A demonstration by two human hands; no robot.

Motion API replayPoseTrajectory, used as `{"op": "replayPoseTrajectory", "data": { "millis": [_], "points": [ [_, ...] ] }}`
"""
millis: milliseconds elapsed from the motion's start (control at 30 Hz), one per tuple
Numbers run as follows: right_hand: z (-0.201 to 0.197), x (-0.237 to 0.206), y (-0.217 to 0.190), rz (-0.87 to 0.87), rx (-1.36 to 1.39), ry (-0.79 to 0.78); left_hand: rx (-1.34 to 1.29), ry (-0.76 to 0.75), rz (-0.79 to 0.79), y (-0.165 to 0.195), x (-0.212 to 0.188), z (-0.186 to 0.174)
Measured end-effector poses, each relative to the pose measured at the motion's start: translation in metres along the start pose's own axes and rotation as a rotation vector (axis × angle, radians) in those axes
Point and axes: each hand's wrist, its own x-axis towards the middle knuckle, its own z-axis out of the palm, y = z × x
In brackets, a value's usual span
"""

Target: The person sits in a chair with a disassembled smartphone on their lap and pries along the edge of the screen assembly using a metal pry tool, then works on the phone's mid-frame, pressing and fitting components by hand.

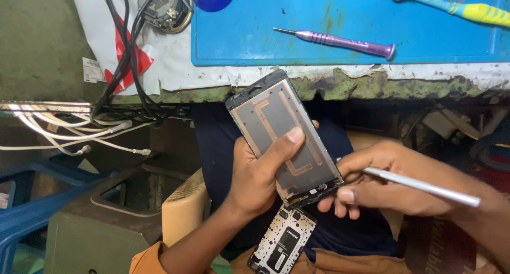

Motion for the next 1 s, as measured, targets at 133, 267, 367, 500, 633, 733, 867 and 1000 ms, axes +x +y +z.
{"op": "replayPoseTrajectory", "data": {
  "millis": [133,267,367,500,633,733,867,1000],
  "points": [
    [-0.006,-0.001,0.009,0.001,0.02,0.007,0.046,0.005,0.027,0.001,-0.002,0.001],
    [-0.004,0.004,0.021,0.1,-0.049,0.099,0.115,0.023,0.034,-0.002,-0.008,0.008],
    [0.007,0.007,0.023,0.113,-0.11,0.161,0.112,0.035,0.046,-0.005,-0.013,0.012],
    [0.027,0.014,0.016,0.121,-0.046,0.258,0.14,0.039,0.059,-0.006,-0.015,0.014],
    [0.03,0.015,0.007,-0.038,-0.058,0.185,0.134,0.053,0.054,-0.003,-0.012,0.015],
    [0.023,0.012,0.004,0.019,-0.035,0.142,0.127,0.057,0.066,0.002,-0.012,0.014],
    [0.016,0.008,0.006,-0.098,0.094,0.008,0.096,0.045,0.114,0.006,-0.013,0.014],
    [0.018,0.011,0.007,0.164,-0.034,0.171,0.103,0.046,0.068,0.006,-0.015,0.014]
  ]
}}
